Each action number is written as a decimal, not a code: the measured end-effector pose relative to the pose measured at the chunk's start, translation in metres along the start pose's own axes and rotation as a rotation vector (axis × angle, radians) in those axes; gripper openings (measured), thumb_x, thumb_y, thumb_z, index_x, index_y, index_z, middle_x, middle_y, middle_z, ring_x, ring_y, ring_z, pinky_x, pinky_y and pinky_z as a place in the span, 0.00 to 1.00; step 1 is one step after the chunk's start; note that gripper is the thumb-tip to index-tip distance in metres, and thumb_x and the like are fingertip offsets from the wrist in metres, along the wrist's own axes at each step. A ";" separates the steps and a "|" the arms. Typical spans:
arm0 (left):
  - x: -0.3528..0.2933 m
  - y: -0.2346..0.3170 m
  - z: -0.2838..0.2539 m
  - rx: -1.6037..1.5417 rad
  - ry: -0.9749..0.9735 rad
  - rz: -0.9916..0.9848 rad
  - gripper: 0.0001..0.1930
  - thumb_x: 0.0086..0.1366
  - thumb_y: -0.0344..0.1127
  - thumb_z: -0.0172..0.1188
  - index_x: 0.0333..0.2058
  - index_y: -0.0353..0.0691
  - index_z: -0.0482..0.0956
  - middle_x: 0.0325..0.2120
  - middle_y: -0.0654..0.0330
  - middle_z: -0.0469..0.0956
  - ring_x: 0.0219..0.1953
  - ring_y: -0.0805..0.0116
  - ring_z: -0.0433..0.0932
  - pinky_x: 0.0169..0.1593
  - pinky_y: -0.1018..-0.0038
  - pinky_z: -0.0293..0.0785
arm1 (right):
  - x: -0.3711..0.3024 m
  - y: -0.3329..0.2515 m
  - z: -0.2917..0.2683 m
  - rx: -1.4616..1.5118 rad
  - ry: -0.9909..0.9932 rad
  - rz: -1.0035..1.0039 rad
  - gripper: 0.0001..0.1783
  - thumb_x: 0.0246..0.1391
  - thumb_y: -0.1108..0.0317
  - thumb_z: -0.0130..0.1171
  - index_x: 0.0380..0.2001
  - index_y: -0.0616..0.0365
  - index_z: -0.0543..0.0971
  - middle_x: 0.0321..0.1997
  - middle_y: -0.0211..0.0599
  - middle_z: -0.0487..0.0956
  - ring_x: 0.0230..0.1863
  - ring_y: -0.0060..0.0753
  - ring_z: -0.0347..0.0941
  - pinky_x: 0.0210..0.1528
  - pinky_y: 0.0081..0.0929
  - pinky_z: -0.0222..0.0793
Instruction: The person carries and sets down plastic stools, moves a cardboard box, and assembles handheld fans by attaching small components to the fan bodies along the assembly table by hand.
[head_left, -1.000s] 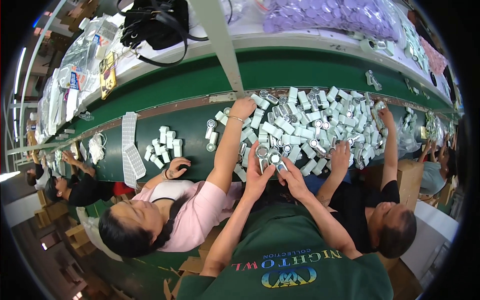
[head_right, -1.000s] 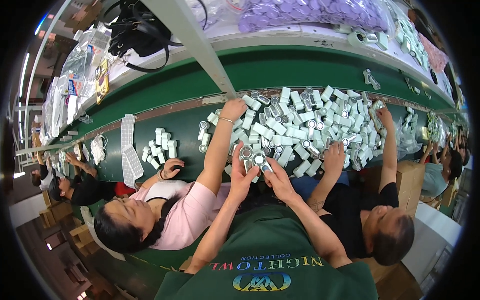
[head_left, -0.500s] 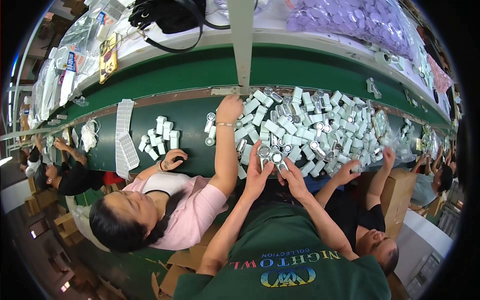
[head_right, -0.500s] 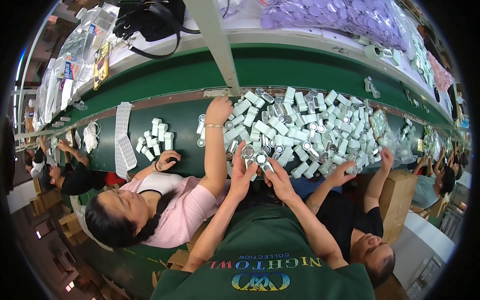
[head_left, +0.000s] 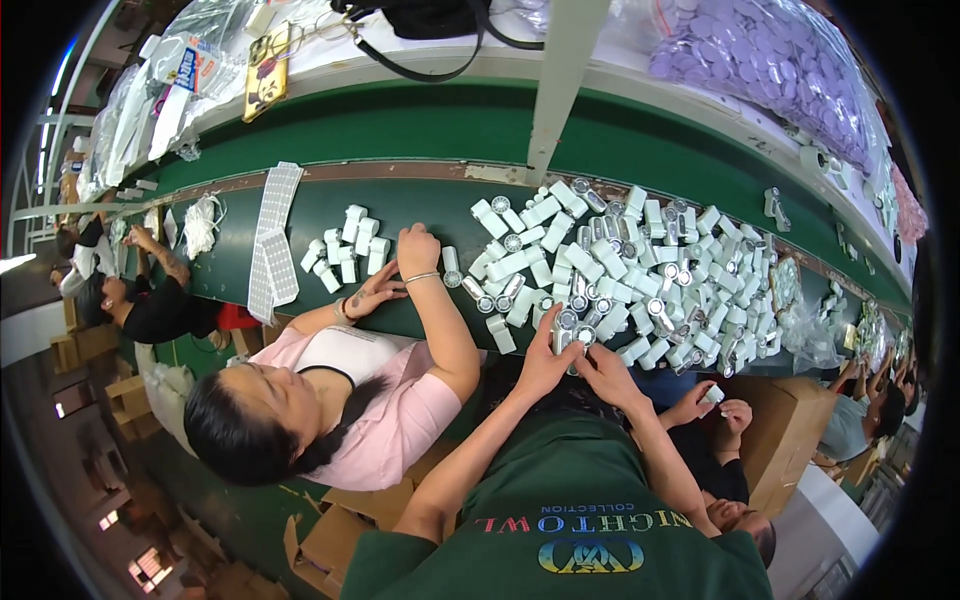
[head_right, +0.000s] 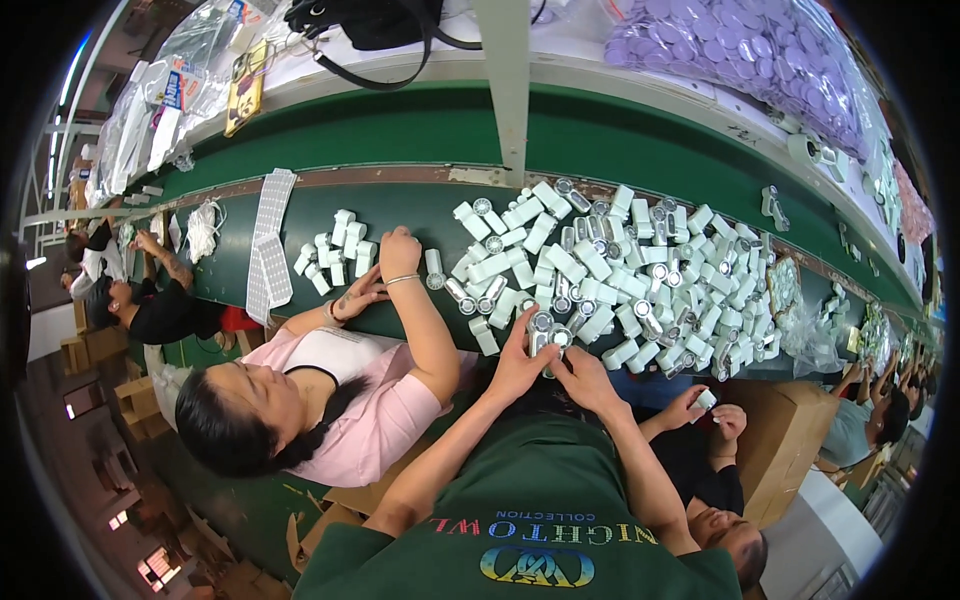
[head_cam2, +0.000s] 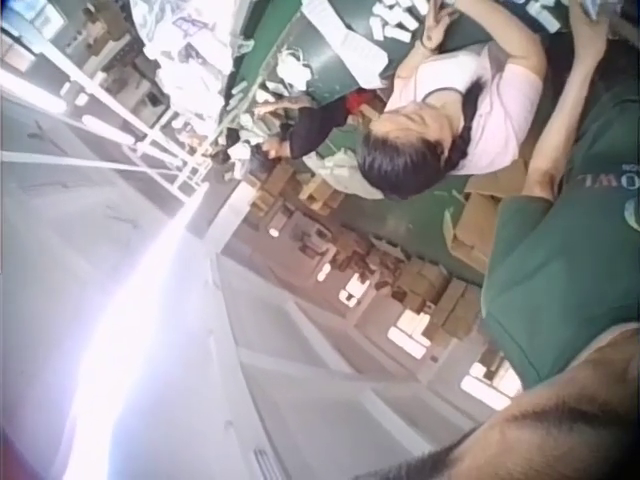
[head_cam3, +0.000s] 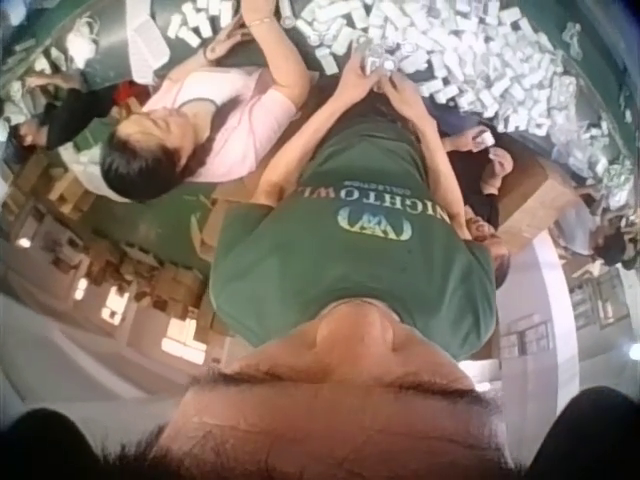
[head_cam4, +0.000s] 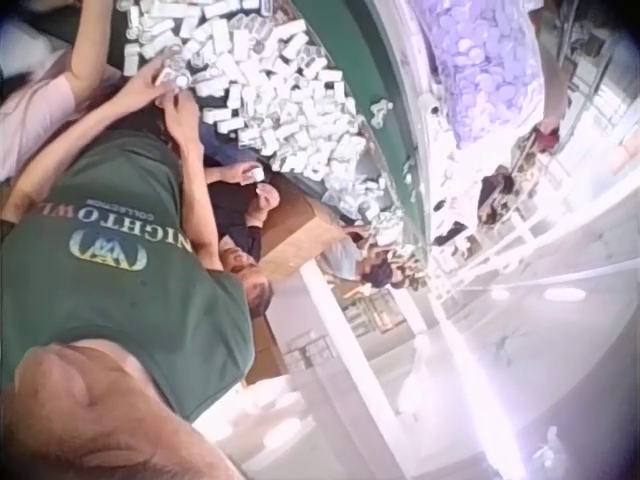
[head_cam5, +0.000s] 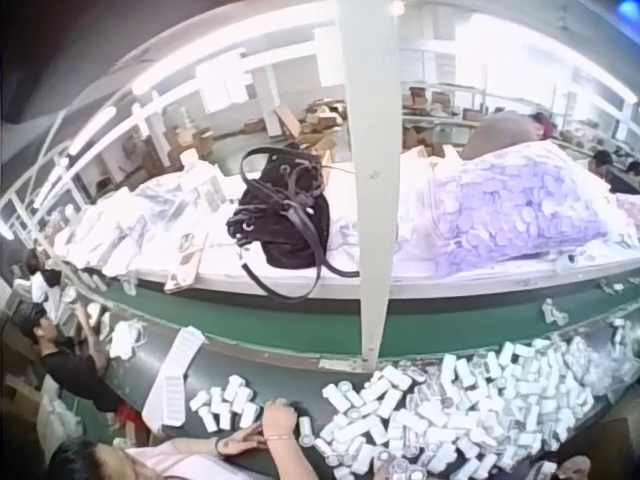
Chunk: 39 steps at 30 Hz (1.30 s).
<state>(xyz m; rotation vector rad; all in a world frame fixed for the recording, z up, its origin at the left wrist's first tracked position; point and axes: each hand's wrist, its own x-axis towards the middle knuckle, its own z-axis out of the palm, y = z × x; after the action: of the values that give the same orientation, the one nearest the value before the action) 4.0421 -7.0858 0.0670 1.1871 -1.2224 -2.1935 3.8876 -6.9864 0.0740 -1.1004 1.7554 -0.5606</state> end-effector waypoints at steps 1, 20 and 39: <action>-0.002 0.000 0.001 -0.031 0.000 -0.028 0.42 0.67 0.27 0.66 0.75 0.41 0.53 0.57 0.52 0.75 0.54 0.67 0.76 0.58 0.71 0.74 | 0.000 0.004 -0.001 0.021 -0.047 0.036 0.17 0.70 0.59 0.57 0.39 0.66 0.77 0.31 0.43 0.80 0.31 0.33 0.75 0.35 0.35 0.70; 0.002 0.000 -0.027 -0.062 -0.002 0.140 0.42 0.63 0.30 0.70 0.73 0.47 0.60 0.63 0.50 0.72 0.64 0.59 0.73 0.66 0.65 0.69 | 0.073 -0.054 -0.039 0.282 -0.188 0.052 0.35 0.58 0.68 0.72 0.67 0.62 0.72 0.55 0.41 0.82 0.52 0.29 0.78 0.54 0.31 0.77; 0.028 -0.012 -0.080 0.159 0.606 0.170 0.39 0.64 0.32 0.67 0.71 0.35 0.59 0.53 0.44 0.74 0.53 0.49 0.78 0.53 0.59 0.77 | 0.293 -0.129 0.007 -0.093 -0.111 -0.185 0.33 0.50 0.62 0.79 0.57 0.60 0.79 0.47 0.38 0.86 0.47 0.26 0.80 0.50 0.29 0.76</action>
<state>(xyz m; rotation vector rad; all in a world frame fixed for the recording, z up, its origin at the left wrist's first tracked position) 4.0916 -7.1385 0.0216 1.5867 -1.1810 -1.4684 3.9085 -7.3029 0.0291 -1.3433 1.6072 -0.5232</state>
